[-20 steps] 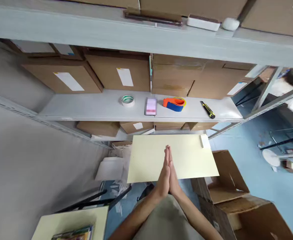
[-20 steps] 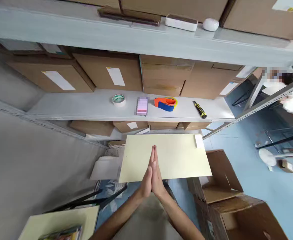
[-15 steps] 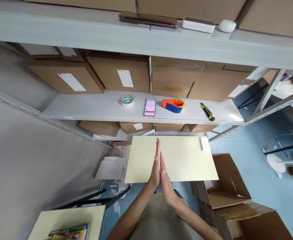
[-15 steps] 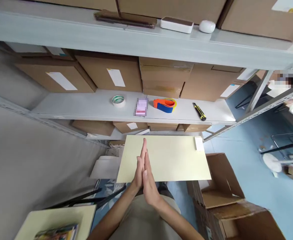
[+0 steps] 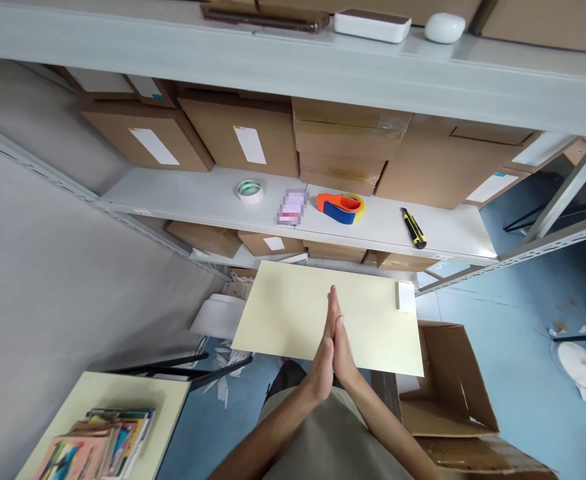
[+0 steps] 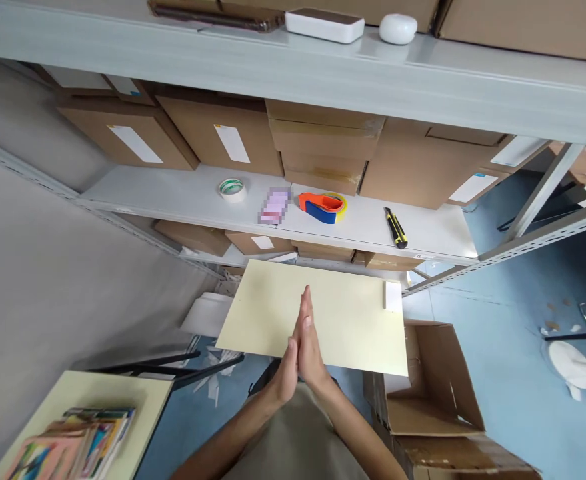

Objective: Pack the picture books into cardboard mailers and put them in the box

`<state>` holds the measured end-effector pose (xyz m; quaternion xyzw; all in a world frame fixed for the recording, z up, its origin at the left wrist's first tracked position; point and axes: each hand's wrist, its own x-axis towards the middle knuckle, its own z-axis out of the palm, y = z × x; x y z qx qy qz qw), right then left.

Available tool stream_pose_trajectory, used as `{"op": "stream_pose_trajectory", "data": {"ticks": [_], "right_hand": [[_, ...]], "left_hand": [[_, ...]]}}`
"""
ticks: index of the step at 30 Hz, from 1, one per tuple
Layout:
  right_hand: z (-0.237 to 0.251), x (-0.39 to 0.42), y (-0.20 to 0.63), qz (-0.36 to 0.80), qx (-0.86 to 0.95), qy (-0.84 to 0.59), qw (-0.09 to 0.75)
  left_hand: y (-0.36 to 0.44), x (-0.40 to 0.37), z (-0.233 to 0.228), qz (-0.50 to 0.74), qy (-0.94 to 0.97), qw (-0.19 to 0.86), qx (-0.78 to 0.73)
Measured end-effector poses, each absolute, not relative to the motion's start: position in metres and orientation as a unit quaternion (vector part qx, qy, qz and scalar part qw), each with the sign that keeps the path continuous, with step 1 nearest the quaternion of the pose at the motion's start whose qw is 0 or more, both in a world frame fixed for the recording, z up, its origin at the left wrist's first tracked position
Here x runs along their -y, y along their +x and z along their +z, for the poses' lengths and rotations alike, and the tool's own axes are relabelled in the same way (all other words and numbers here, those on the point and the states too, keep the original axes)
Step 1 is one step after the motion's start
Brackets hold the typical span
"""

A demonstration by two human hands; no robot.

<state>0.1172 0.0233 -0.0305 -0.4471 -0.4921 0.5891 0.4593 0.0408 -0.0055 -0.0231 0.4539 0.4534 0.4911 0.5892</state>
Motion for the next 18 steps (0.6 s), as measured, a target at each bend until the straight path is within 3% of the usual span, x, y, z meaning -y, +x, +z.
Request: {"op": "stream_pose_trajectory", "data": {"ticks": [8,18], "right_hand": [[-0.023,0.005,0.136,0.614,0.539,-0.402,0.413],[-0.015,-0.058,0.139,0.562,0.520,-0.456,0.453]], "left_hand": [[0.049,-0.021,-0.008,0.541,0.436,0.532,-0.484],[0.057,-0.030,-0.011,0.484,0.475,0.584,-0.447]]}}
